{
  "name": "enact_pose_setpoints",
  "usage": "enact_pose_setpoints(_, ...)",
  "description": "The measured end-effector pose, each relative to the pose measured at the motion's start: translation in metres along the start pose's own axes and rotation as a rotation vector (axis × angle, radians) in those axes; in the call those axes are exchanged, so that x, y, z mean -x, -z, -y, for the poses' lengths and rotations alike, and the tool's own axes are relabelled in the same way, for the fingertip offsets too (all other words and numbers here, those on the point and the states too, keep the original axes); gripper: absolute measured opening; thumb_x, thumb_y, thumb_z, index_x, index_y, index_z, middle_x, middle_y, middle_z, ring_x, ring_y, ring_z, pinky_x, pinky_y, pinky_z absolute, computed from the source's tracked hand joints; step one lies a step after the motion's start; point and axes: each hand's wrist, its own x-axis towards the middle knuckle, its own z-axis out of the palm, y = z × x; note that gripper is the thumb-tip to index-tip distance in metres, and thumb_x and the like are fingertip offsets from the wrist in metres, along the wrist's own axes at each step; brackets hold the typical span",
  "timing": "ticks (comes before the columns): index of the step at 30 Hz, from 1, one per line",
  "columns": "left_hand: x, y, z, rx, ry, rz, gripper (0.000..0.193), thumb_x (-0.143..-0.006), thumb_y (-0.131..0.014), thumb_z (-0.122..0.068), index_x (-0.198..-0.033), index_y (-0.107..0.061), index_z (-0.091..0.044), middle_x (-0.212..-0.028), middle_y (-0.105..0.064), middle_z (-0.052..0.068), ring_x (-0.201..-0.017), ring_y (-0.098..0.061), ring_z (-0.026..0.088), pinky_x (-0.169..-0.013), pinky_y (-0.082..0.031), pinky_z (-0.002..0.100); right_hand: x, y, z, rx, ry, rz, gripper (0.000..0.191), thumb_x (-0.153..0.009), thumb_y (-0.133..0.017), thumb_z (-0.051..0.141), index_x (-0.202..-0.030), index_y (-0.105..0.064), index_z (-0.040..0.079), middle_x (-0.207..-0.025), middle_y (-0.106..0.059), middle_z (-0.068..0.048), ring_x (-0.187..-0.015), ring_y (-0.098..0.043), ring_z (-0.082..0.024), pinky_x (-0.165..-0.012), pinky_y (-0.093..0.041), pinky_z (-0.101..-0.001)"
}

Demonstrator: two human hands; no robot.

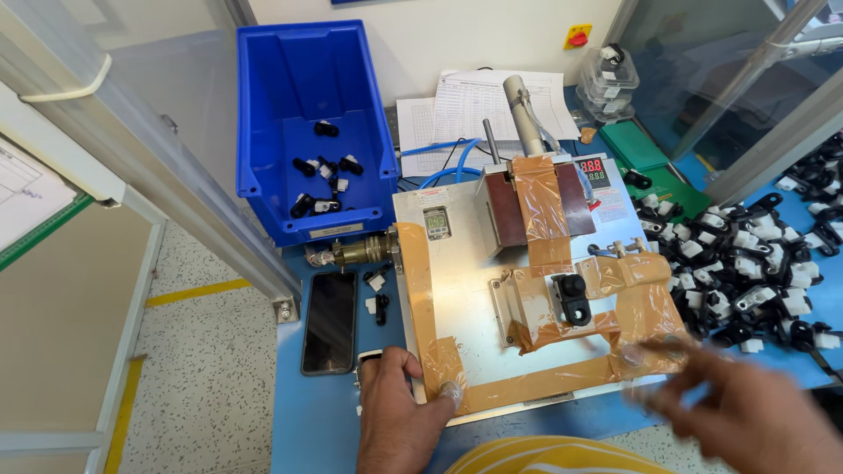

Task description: The person picks small black plastic parts from a pile on the workbench, seats each one into a jig on a benchtop pneumatic press, operates the press, and drops the finished part into a blue bin, repeating the cycle continuously.

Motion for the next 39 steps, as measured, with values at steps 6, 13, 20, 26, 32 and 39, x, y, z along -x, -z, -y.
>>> enact_pose_setpoints(6, -0.001, 0.002, 0.0, 0.044, 0.018, 0.037, 0.045, -0.072, -0.09, -0.022, -0.096, -0.053, -0.012, -0.106, -0.046, 0.006, -0.098, -0.058, 0.021, -0.091, -0.054, 0.035, 0.044, 0.052, 0.091, -0.166, 0.17, -0.344, 0.031, -0.085, -0.089, 0.031, -0.091, -0.074, 0.005, -0.072, -0.069, -0.008, -0.062, -0.065, -0.018, -0.059, -0.054, -0.0322)
enact_pose_setpoints(13, 0.0, 0.008, -0.006, 0.179, 0.07, 0.043, 0.046, -0.068, -0.091, -0.017, -0.091, -0.051, -0.009, -0.106, -0.044, 0.006, -0.102, -0.061, 0.021, -0.094, -0.057, 0.035, 0.022, 0.054, 0.122, 0.041, 0.317, -0.398, 0.02, -0.078, -0.088, 0.022, -0.087, -0.075, 0.008, -0.073, -0.073, -0.004, -0.068, -0.07, -0.016, -0.065, -0.058, -0.0312)
enact_pose_setpoints(20, -0.002, 0.018, -0.011, 0.039, 0.175, 0.079, 0.051, -0.063, -0.092, -0.021, -0.095, -0.053, -0.015, -0.108, -0.046, 0.002, -0.111, -0.056, 0.018, -0.109, -0.039, 0.04, 0.001, 0.051, 0.116, 0.139, 0.293, -0.421, 0.024, -0.08, -0.089, 0.027, -0.082, -0.074, 0.008, -0.07, -0.075, -0.01, -0.066, -0.073, -0.026, -0.067, -0.059, -0.0375)
enact_pose_setpoints(26, -0.002, 0.012, -0.009, -0.021, -0.024, 0.006, 0.054, -0.065, -0.091, -0.028, -0.103, -0.053, -0.02, -0.107, -0.045, 0.002, -0.109, -0.051, 0.018, -0.101, -0.039, 0.042, 0.009, 0.044, 0.113, 0.052, 0.372, -0.52, 0.019, -0.078, -0.086, 0.022, -0.078, -0.073, 0.008, -0.068, -0.074, -0.01, -0.065, -0.074, -0.029, -0.065, -0.059, -0.0409)
enact_pose_setpoints(32, 0.006, 0.027, -0.02, 0.208, -0.344, -0.139, 0.05, -0.072, -0.084, -0.024, -0.111, -0.055, -0.011, -0.112, -0.05, 0.008, -0.103, -0.055, 0.023, -0.094, -0.045, 0.04, 0.021, 0.039, 0.114, 0.001, 0.299, -0.508, 0.03, -0.079, -0.089, 0.033, -0.076, -0.071, 0.008, -0.066, -0.073, -0.011, -0.064, -0.073, -0.031, -0.064, -0.058, -0.0421)
enact_pose_setpoints(39, 0.015, 0.036, -0.042, 0.287, -0.322, -0.138, 0.051, -0.075, -0.081, -0.024, -0.116, -0.054, -0.011, -0.109, -0.052, 0.007, -0.104, -0.056, 0.019, -0.088, -0.053, 0.037, 0.028, 0.037, 0.116, -0.001, 0.29, -0.522, 0.036, -0.078, -0.09, 0.038, -0.076, -0.071, 0.007, -0.067, -0.073, -0.011, -0.062, -0.073, -0.029, -0.062, -0.057, -0.0416)
